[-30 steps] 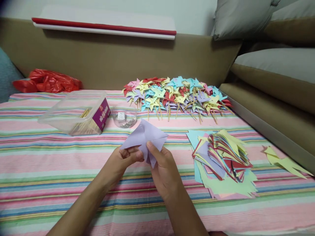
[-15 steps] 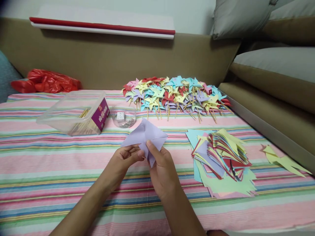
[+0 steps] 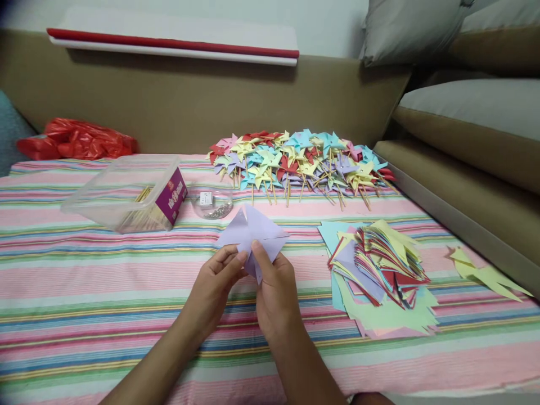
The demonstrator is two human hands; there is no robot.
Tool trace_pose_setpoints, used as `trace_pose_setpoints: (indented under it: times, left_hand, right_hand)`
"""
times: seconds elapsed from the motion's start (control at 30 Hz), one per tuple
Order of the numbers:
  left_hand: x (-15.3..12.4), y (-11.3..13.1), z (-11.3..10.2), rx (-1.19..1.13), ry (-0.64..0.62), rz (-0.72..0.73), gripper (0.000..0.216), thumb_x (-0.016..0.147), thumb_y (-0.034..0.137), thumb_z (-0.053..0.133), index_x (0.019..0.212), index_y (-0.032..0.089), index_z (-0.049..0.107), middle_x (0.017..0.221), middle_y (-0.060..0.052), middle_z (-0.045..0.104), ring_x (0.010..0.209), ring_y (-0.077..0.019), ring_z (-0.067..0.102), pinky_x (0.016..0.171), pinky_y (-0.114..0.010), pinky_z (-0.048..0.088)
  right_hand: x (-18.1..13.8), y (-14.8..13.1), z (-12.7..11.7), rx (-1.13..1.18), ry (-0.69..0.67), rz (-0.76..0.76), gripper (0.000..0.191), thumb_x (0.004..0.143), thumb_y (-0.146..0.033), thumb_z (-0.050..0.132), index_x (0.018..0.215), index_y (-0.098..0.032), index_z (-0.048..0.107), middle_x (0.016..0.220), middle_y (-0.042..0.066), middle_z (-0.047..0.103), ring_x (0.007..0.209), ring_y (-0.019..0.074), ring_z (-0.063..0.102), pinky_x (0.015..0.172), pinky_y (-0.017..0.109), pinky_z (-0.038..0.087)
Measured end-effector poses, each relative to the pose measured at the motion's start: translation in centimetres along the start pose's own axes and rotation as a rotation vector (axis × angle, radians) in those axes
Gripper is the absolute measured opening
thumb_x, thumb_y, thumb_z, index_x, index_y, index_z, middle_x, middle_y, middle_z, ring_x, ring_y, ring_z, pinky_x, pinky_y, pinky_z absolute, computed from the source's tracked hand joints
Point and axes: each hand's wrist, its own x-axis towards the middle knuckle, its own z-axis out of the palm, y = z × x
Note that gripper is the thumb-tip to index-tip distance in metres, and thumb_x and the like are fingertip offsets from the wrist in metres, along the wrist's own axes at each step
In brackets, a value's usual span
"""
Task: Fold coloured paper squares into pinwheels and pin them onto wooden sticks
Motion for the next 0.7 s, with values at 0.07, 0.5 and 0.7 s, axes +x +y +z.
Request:
trace_pose_setpoints:
  times: [0.07,0.5,0.7]
  left_hand:
    - [0.0,-0.4,0.3,-0.059,0.047,-0.001,0.018,0.085,0.033,0.076,0.094,0.018,0.071,0.095,-0.002,0.07,0.087,-0.0126,0.061,0.079,-0.024,0.05]
    - [0.4,0.6,-0.3,-0.223,0.264,-0.026,0.025,0.076,0.032,0.084,0.083,0.014,0.067,0.084,-0.001,0.067,0.073,-0.0094,0.061,0.066,-0.019,0.051]
    - [1.1,1.5,-1.6,-0.234,0.316,0.035,0.025,0.073,0.03,0.086,0.079,0.015,0.067,0.082,0.0,0.068,0.07,-0.0089,0.06,0.06,-0.017,0.05]
  right_hand:
    - [0.0,0.3,0.0,-0.011,-0.015,-0.005,0.025,0.072,-0.032,0.086,0.093,-0.02,0.079,0.09,0.001,0.078,0.084,0.0146,0.067,0.08,0.026,0.053]
    - [0.1,1.0,-0.6,-0.255,-0.071,-0.082,0.039,0.085,-0.039,0.071,0.118,-0.023,0.055,0.111,0.005,0.071,0.097,0.0198,0.068,0.088,0.038,0.054]
    - [0.0,0.1,-2.3,-0.88,-0.208,-0.627,0.044,0.091,-0.022,0.06,0.129,-0.033,0.042,0.132,0.007,0.057,0.11,0.0212,0.064,0.095,0.045,0.052]
